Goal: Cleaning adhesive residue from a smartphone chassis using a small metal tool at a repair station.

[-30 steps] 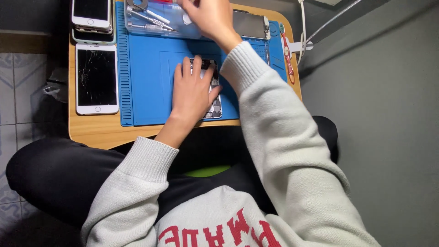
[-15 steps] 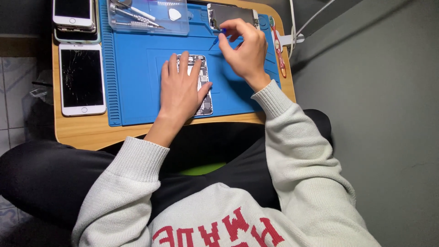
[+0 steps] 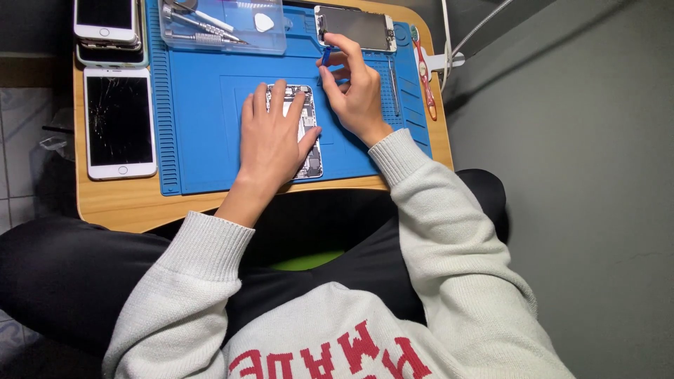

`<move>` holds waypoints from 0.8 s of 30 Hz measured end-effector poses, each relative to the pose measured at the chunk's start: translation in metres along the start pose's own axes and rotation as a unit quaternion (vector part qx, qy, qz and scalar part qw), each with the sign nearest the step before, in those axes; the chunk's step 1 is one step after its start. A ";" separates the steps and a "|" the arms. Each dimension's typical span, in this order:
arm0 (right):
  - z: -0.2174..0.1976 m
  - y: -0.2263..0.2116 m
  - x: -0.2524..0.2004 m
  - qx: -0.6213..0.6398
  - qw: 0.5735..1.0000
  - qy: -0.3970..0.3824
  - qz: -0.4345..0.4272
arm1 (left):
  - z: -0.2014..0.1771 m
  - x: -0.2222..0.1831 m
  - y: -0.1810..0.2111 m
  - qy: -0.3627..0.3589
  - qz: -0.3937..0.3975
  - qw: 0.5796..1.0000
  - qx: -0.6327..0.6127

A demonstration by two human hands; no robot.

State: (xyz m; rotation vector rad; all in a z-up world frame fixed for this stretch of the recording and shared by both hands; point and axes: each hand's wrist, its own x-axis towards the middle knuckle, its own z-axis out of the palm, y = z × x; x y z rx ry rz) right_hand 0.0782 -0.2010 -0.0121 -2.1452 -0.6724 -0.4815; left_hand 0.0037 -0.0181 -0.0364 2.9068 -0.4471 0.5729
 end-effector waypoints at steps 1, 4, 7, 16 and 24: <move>0.001 0.002 0.001 0.000 1.000 0.000 -0.001 | 0.000 0.001 0.000 0.000 -0.001 1.000 0.000; 0.001 0.006 0.000 0.003 0.998 -0.010 -0.063 | 0.001 0.000 0.000 -0.004 0.000 1.000 0.003; -0.001 0.011 -0.001 -0.029 0.997 -0.027 -0.073 | 0.002 0.001 0.000 -0.004 -0.002 1.000 0.001; 0.014 -0.001 0.000 0.056 0.996 -0.012 -0.063 | -0.001 0.000 0.000 -0.008 0.005 1.000 0.020; 0.018 0.002 -0.002 0.042 0.998 -0.022 -0.049 | 0.001 0.000 0.000 -0.005 0.004 1.000 0.016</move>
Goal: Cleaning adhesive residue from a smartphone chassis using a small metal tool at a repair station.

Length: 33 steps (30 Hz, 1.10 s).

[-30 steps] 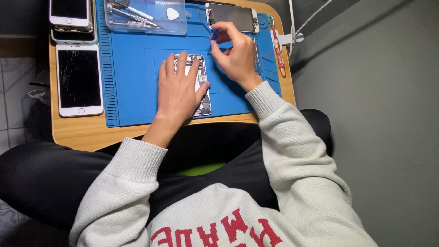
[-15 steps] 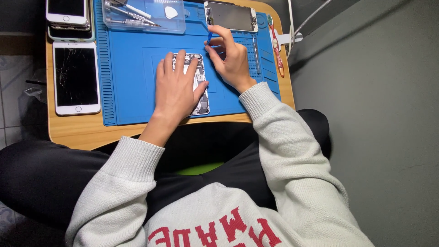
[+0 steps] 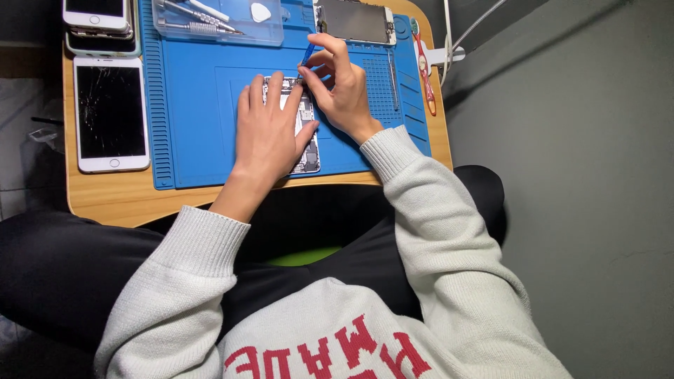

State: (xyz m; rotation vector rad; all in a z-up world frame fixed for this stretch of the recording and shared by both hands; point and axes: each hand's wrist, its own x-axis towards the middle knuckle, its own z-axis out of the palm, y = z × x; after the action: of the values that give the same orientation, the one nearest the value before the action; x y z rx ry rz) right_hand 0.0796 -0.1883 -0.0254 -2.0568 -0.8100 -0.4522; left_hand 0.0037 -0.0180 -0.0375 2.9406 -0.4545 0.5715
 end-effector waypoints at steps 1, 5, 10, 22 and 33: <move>0.000 0.000 0.000 0.000 1.000 0.000 0.000 | 0.000 0.000 0.000 0.000 0.000 1.000 0.000; 0.001 0.001 -0.001 -0.012 1.000 -0.004 -0.007 | -0.001 0.000 0.000 0.005 0.000 1.000 0.001; 0.001 0.001 -0.001 -0.027 0.999 -0.006 -0.016 | 0.000 0.000 0.000 0.007 0.001 1.000 -0.010; 0.002 0.002 -0.002 -0.054 0.998 0.002 -0.030 | -0.001 0.001 0.000 0.009 0.000 1.000 -0.009; 0.005 0.006 -0.003 -0.101 0.992 0.016 -0.068 | 0.000 0.001 0.000 0.008 0.003 1.000 -0.008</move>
State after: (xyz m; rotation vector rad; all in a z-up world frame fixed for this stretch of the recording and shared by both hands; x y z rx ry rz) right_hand 0.0811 -0.1875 -0.0335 -2.1821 -0.9197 -0.6646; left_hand 0.0040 -0.0181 -0.0370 2.9189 -0.4648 0.5883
